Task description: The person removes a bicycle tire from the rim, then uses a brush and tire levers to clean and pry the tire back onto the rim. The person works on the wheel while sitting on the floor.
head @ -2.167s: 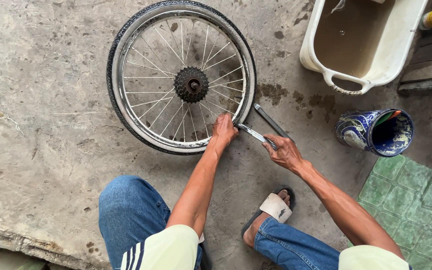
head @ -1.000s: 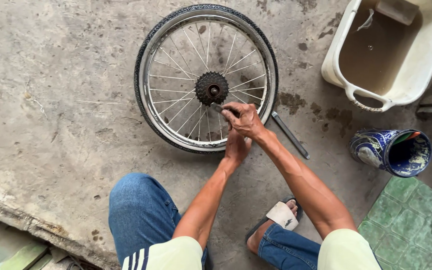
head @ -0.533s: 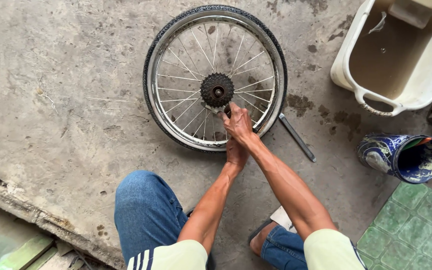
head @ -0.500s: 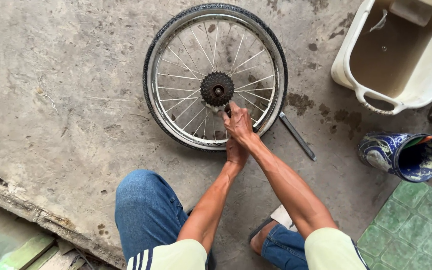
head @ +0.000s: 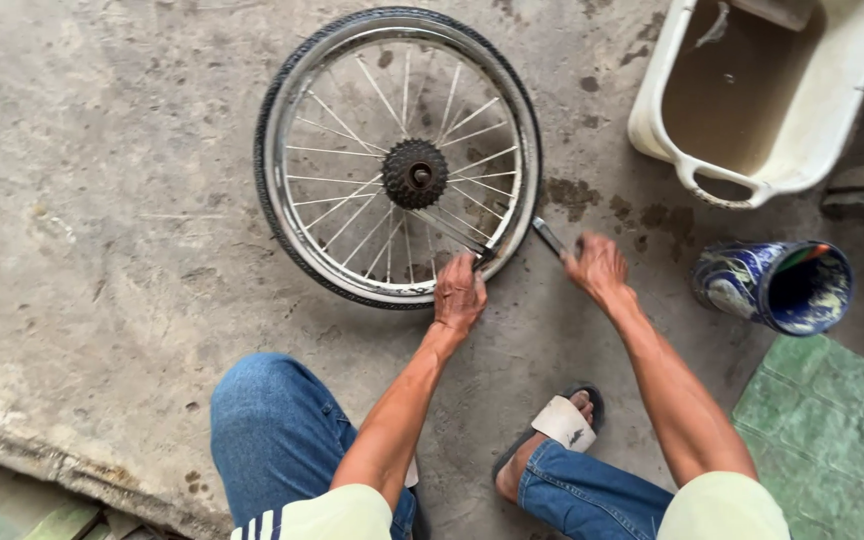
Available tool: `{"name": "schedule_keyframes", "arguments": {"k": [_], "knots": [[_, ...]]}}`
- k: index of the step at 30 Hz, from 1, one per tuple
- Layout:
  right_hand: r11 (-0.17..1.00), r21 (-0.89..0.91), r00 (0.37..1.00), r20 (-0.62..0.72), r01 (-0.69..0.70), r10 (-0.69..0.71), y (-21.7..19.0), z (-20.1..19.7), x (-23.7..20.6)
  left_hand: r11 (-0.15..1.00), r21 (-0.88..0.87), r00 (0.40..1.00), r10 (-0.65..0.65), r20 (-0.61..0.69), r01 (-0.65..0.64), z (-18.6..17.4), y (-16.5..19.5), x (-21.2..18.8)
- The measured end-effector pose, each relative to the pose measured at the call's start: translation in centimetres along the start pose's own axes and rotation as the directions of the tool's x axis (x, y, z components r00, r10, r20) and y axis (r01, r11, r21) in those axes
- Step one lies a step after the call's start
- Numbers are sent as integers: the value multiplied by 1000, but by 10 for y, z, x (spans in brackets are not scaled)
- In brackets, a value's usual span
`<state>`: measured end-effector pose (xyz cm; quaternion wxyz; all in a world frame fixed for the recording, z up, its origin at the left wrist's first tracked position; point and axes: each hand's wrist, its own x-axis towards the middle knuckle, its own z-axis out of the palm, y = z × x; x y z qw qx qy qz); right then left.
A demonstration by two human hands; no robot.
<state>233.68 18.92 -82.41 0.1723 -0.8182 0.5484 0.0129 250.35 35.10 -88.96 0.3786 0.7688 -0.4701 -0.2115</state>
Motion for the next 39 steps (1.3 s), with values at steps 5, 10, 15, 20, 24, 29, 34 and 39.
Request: {"name": "schedule_keyframes", "arguments": {"k": [5, 10, 15, 20, 24, 29, 34, 39], "knots": [[998, -36, 999, 21, 42, -41, 19, 10, -35, 999, 43, 999, 10, 44, -12, -5, 6, 7], [992, -60, 994, -7, 112, -112, 15, 13, -41, 994, 111, 989, 4, 149, -21, -10, 4, 7], [981, 179, 986, -161, 75, -46, 22, -13, -37, 982, 151, 988, 97, 120, -115, -11, 2, 9], [930, 246, 836, -539, 273, -103, 47, -78, 3, 986, 155, 979, 29, 203, -61, -16, 4, 13], [993, 96, 902, -420, -62, 97, 85, -129, 64, 983, 166, 975, 37, 219, -75, -20, 5, 11], [949, -307, 991, -130, -75, 37, 110, -152, 120, 981, 183, 966, 17, 260, -67, -17, 0, 6], [959, -155, 963, -167, -236, 210, 127, -167, 110, 964, 245, 948, 26, 318, -109, -16, -5, 8], [999, -47, 968, -250, 7, -19, 125, -164, 46, 951, 308, 919, -99, 381, -25, -24, -3, 13]]}}
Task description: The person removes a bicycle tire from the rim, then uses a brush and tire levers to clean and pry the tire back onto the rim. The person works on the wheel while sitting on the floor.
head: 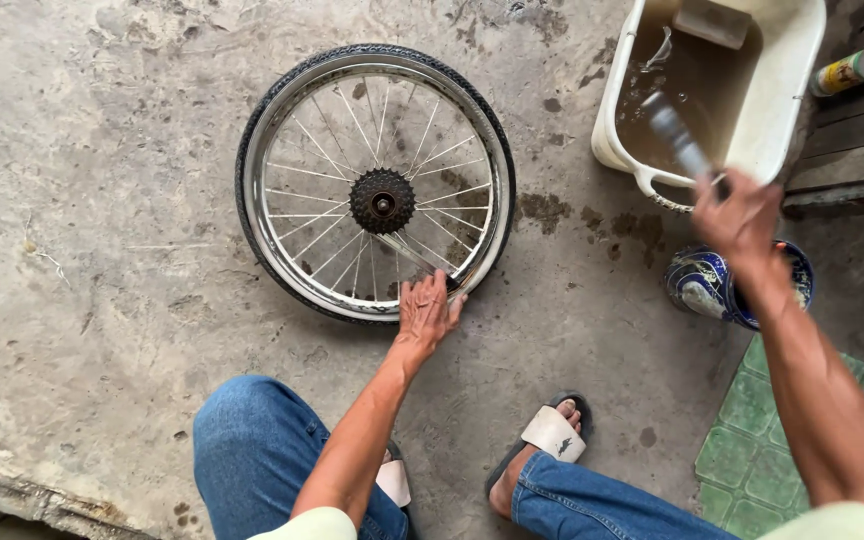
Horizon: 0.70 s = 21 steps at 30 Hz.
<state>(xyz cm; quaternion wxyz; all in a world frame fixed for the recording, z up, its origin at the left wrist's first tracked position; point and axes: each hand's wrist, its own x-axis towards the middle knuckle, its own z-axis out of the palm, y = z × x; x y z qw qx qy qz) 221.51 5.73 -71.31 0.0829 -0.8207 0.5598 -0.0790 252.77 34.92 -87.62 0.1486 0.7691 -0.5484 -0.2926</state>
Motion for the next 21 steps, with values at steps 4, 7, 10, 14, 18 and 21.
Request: {"name": "schedule_keyframes", "arguments": {"k": [4, 7, 10, 14, 18, 21], "knots": [[936, 275, 972, 15, 220, -233, -29, 51, -79, 997, -12, 992, 70, -103, -72, -5, 0, 14], [940, 338, 955, 258, 52, -145, -49, 93, -121, 971, 14, 941, 235, -243, -239, 2, 9, 41], [943, 328, 927, 365, -48, -80, -66, 118, -140, 983, -2, 966, 183, -182, -186, 13, 23, 64], [932, 360, 961, 247, 29, -125, -84, 126, -147, 998, 26, 997, 59, -53, -57, 25, 27, 78], [943, 332, 962, 251, 18, -106, -92, 122, -145, 999, 42, 996, -31, 84, 27, 32, 27, 83], [948, 317, 964, 249, 13, -96, -92, 120, -140, 997, -15, 987, -74, 143, 77, 35, 30, 91]]}}
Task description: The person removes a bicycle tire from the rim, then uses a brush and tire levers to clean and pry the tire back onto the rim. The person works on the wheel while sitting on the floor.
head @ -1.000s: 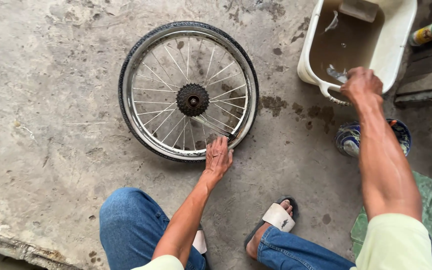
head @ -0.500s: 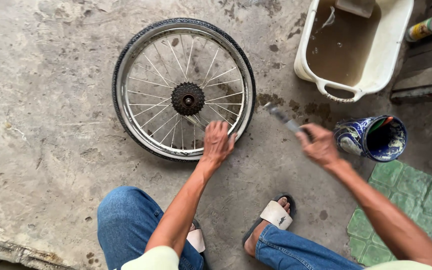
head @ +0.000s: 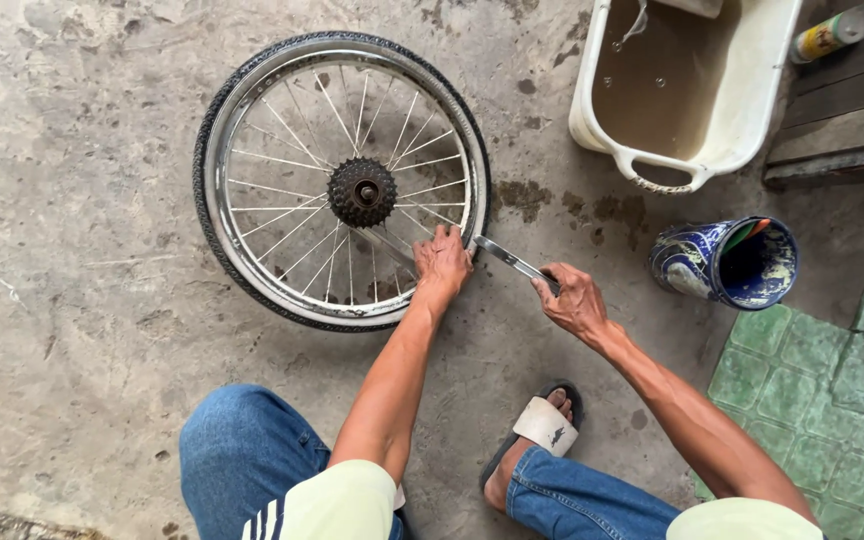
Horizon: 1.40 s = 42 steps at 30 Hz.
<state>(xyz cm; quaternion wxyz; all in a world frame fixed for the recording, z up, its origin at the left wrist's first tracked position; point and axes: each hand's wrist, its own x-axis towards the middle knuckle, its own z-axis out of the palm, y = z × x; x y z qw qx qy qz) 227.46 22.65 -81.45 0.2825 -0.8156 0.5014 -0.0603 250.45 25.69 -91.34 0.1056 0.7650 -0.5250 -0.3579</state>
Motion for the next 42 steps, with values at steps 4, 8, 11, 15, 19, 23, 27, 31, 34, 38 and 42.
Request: {"name": "schedule_keyframes", "arguments": {"k": [4, 8, 11, 15, 19, 23, 27, 31, 34, 38, 42], "knots": [[1000, -11, 1000, -10, 17, -17, 3, -2, 2, 994, -35, 994, -104, 40, 105, 2, 3, 7], [999, -16, 1000, 12, 29, -28, 4, 1, 0, 983, -86, 983, -153, 104, 162, 8, -2, 5], [1000, -14, 997, 71, -28, 28, 2, 6, -1, 983, -141, 993, -115, 2, 114, 12, -8, 2], [1000, 9, 998, 64, 26, -27, 1, 10, -1, 978, -201, 993, -70, -99, 49, 21, -15, -10], [997, 53, 996, 69, 47, -50, 4, 13, -2, 979, -202, 985, -70, -155, 38, 25, -15, -17], [990, 98, 993, 46, 101, -106, 6, 20, 0, 984, -168, 992, -79, -98, 61, 23, -17, -21], [984, 150, 993, 61, 92, -102, 7, 28, 5, 981, -189, 989, -60, -133, 34, 21, -20, -26], [988, 130, 994, 63, 82, -91, 3, 30, 7, 980, -200, 988, -35, -151, 4, 19, -23, -28], [1000, -16, 980, 200, 17, -13, -11, 17, 8, 980, -198, 991, -24, -129, -2, 18, -23, -28], [980, -197, 820, 556, -25, 133, -42, -23, 19, 983, -184, 999, -33, -37, 25, 18, -25, -27], [974, 38, 780, 606, -224, 156, -78, -57, 39, 983, -178, 998, 42, -52, -51, 13, -24, -28]]}}
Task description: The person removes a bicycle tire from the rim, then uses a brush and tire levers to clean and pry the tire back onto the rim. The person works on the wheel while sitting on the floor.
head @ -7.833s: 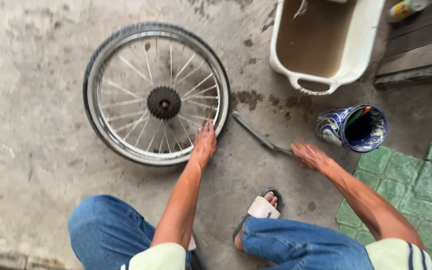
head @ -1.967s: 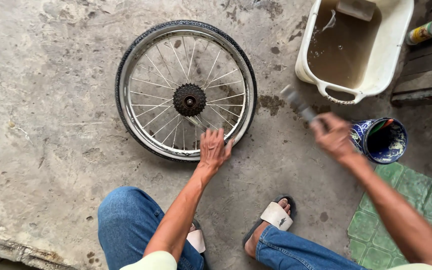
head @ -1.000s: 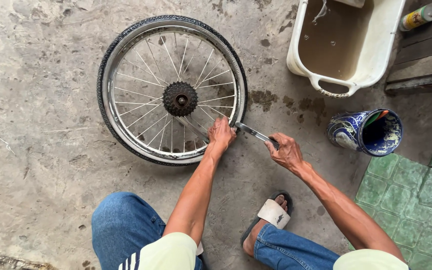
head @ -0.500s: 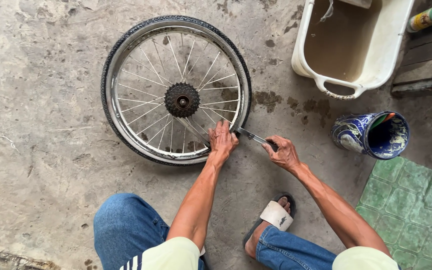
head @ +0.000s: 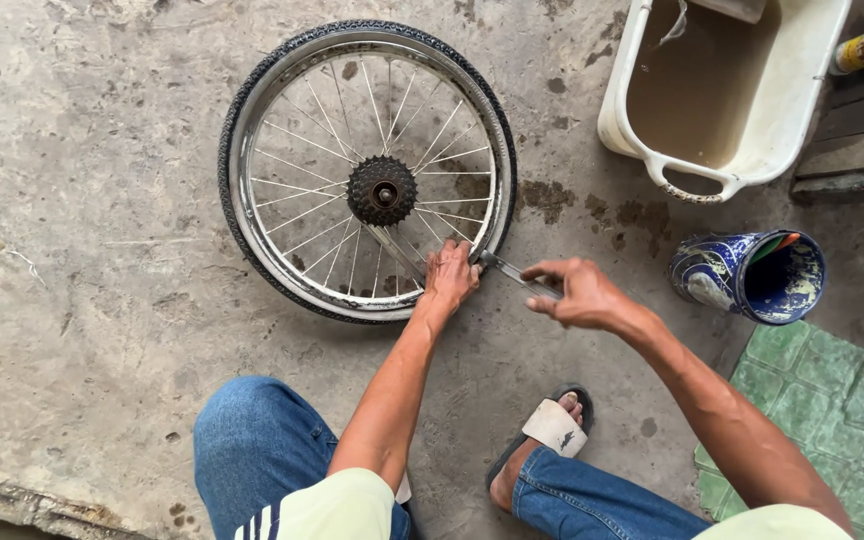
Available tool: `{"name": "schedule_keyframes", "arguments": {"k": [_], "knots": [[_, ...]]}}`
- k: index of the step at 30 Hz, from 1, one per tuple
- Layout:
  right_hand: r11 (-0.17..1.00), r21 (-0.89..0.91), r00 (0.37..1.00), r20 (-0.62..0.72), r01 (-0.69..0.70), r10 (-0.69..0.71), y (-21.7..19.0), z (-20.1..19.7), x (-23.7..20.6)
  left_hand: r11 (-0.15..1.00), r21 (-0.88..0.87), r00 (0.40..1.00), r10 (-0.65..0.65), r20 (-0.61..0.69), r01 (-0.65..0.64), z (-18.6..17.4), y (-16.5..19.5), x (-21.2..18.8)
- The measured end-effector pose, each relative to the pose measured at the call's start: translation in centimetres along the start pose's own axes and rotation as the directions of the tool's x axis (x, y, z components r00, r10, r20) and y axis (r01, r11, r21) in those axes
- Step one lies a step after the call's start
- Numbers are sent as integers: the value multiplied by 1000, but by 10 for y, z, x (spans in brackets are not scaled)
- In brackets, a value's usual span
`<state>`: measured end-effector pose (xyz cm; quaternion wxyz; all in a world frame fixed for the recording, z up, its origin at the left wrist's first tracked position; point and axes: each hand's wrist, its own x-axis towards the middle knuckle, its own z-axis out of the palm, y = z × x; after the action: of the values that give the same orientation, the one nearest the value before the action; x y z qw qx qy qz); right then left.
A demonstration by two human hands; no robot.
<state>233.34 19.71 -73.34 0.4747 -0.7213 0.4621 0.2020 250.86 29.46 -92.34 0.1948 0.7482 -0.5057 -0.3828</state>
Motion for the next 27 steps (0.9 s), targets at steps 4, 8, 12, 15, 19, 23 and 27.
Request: {"name": "schedule_keyframes", "arguments": {"k": [4, 8, 12, 15, 19, 23, 27], "knots": [[876, 224, 904, -97, 428, -417, -29, -3, 8, 999, 47, 994, -9, 112, 4, -12, 3, -2], [790, 190, 810, -216, 583, -546, -51, 14, 46, 991, 116, 993, 46, 112, -59, -17, -1, -13], [831, -161, 766, -324, 533, -555, -73, 20, 115, 965, 229, 992, 128, 1, -125, -6, -6, -20], [872, -133, 674, -584, 470, -453, -76, 16, 155, 950, 257, 982, 186, -17, -176, -3, -13, -24], [952, 190, 685, -728, 241, -28, -46, 5, 162, 935, 292, 978, 207, 18, -203, -16, -21, -35], [565, 806, 819, -436, 173, 372, 2, -2, 133, 921, 332, 979, 185, 91, -205, -31, -25, -46], [381, 916, 944, -227, 124, 238, 45, -7, 92, 856, 463, 973, 192, 130, -231, -41, -37, -56]]}}
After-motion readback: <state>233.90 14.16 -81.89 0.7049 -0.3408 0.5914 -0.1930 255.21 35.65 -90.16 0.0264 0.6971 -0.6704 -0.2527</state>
